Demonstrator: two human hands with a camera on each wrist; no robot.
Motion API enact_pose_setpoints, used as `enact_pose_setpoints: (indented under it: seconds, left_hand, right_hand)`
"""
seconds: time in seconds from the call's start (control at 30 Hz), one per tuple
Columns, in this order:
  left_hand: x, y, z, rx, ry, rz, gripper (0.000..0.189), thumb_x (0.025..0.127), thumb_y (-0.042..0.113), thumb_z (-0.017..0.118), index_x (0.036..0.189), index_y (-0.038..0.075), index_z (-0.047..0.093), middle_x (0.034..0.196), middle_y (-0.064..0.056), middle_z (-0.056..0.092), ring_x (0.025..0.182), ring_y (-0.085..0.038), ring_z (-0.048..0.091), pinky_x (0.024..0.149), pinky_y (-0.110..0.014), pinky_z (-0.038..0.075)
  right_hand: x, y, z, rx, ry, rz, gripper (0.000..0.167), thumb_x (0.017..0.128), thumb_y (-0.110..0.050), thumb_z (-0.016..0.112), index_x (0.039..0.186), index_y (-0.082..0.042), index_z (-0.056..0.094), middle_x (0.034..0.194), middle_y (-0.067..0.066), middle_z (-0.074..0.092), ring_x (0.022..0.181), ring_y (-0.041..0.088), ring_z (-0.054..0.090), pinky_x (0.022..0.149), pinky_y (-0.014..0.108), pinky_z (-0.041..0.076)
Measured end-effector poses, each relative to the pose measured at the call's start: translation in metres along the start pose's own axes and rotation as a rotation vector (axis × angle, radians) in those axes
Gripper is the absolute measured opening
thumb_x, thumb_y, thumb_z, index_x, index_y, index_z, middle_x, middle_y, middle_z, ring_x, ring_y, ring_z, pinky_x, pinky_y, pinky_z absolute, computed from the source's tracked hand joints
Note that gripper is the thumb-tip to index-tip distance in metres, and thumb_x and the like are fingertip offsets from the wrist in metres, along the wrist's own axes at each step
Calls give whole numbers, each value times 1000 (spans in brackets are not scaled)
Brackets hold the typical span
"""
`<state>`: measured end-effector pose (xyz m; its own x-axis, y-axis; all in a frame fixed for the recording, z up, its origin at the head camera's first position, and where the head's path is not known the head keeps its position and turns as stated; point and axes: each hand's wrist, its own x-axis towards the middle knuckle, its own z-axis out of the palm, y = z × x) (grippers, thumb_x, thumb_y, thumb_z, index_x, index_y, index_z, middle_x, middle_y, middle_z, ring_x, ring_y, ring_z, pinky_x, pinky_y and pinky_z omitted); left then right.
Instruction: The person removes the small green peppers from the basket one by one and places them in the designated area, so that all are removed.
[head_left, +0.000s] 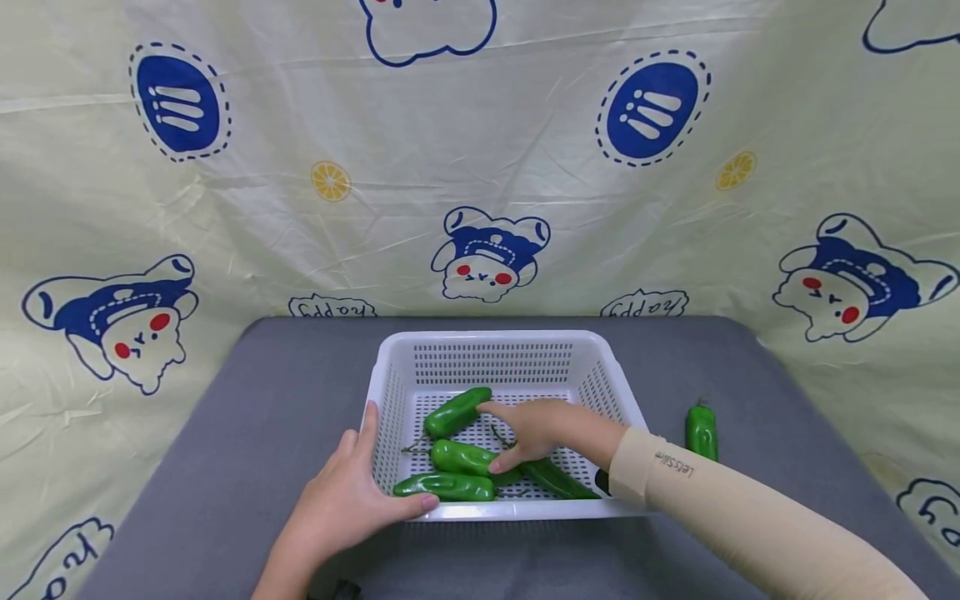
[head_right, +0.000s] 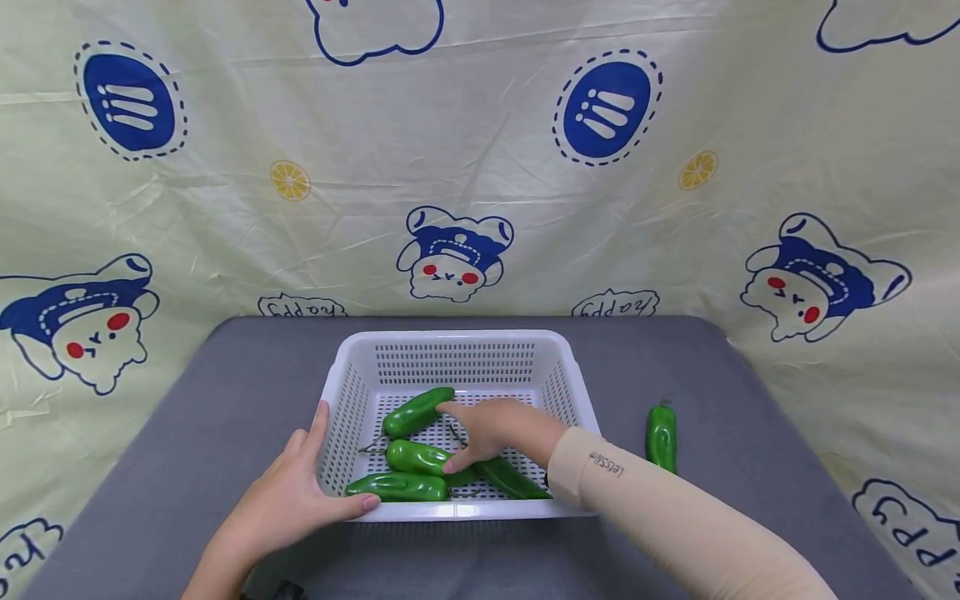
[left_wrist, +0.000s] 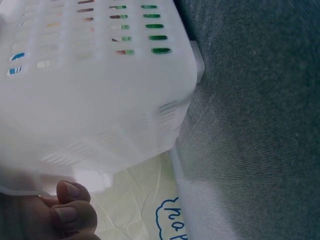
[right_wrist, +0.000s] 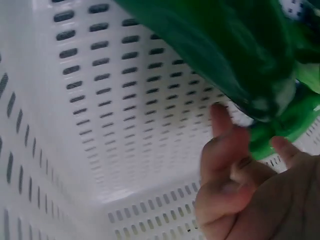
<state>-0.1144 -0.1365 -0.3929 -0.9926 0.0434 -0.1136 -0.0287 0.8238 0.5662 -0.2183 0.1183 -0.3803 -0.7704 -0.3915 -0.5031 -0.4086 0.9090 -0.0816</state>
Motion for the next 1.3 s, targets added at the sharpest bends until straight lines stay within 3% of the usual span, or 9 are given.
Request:
enact_pose_setpoints:
  seconds: [0.4, 0.7, 0.87, 1.03, 1.3]
  left_hand:
    - [1, -1, 1, 1, -8, -10, 144, 54, 81, 76, 161, 23, -1, 126, -10, 49, 88, -18, 52, 60, -33, 42]
    - [1, -1, 0, 9, 8, 8, 144, 54, 81, 77, 161, 22, 0, 127, -11, 50, 90, -18, 52, 62, -33, 43]
    - [0, 0, -2, 8, 13, 13, 145, 54, 80, 77, 161, 21, 1, 126, -12, 50, 91, -19, 52, 63, -34, 44]
    - [0, 0, -2, 1, 8, 9, 145, 54, 82, 76, 161, 21, 1, 126, -11, 50, 91, -18, 52, 63, -33, 43]
    - [0, -1, -1, 0, 3, 1, 145, 54, 82, 76, 161, 22, 0, 126, -10, 50, 91, -17, 51, 62, -32, 43]
  right_hand:
    - [3, -1, 5, 64, -51, -111, 83, 84, -60, 67, 154, -36, 29, 146, 8, 54, 133, 30, 53, 109, 51, 39]
    - [0, 15, 5, 29, -110, -195, 90, 80, -51, 76, 155, -34, 29, 156, 2, 42, 144, 23, 40, 116, 46, 32]
    - [-9, 17, 1, -53, -109, -138, 103, 73, -53, 82, 155, -45, 21, 154, 6, 45, 138, 27, 47, 110, 51, 38]
    - [-17, 12, -4, -132, -120, -100, 108, 65, -51, 87, 151, -52, 21, 145, 7, 53, 124, 26, 58, 101, 51, 45]
    - [-25, 5, -1, -184, -144, -82, 94, 65, -38, 92, 142, -44, 38, 133, 4, 59, 116, 20, 59, 97, 47, 48]
